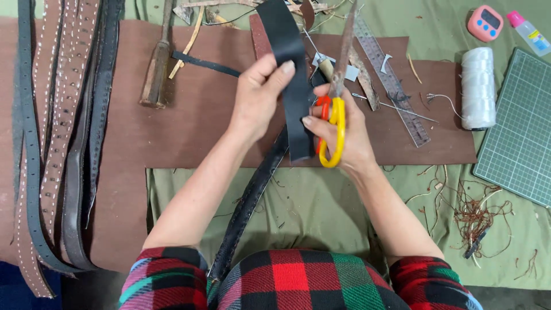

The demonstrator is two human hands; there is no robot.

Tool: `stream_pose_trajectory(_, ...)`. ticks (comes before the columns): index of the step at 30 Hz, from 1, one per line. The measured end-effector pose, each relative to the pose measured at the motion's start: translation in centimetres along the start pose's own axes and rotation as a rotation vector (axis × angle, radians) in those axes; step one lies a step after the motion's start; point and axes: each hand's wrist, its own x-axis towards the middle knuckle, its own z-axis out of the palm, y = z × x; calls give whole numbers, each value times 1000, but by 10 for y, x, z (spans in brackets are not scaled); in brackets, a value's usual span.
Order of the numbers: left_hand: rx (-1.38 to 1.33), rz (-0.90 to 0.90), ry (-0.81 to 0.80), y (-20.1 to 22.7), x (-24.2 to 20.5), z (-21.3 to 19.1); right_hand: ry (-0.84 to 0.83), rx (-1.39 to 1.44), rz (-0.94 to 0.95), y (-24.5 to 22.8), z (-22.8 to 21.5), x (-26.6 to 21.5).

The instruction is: Cutting and fitting a leather loop onto a belt

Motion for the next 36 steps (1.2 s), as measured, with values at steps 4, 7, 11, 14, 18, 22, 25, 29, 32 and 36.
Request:
stream_pose_trajectory(4,-82,-51,1,-27,8,-18,-38,55,-54,44,4,42)
stream_pose_trajectory(7,69,-370,85,-40,-20,-23,-6,55,-147,83,6,69)
stream_pose_trajectory(11,83,-404,3,-67,-64,-36,-27,70,-83,95,10,64)
stream_pose_trajectory(14,32,-437,22,-73,-81,-34,-4,21,-48,74,10,38)
stream_pose_trajectory(18,-65,-418,94,-76,-83,-20,-31,20,-13,50,-12,-14)
stream_pose_trajectory(22,-132,-405,125,-97,-80,-6,-133,-176,53,54,-47,-70)
stream_pose_trajectory(25,-117,-385,152,-102,-80,3,-199,-242,123,66,-63,-99)
stream_pose_trajectory(29,-184,-311,102,-99,-82,10,-217,-280,235,64,-66,-117)
stream_pose_trajectory(32,-209,-282,85,-103,-83,12,-239,-255,263,70,-69,-120)
stream_pose_trajectory(36,-215,-266,64,-97,-85,10,-268,-227,251,72,-67,-118)
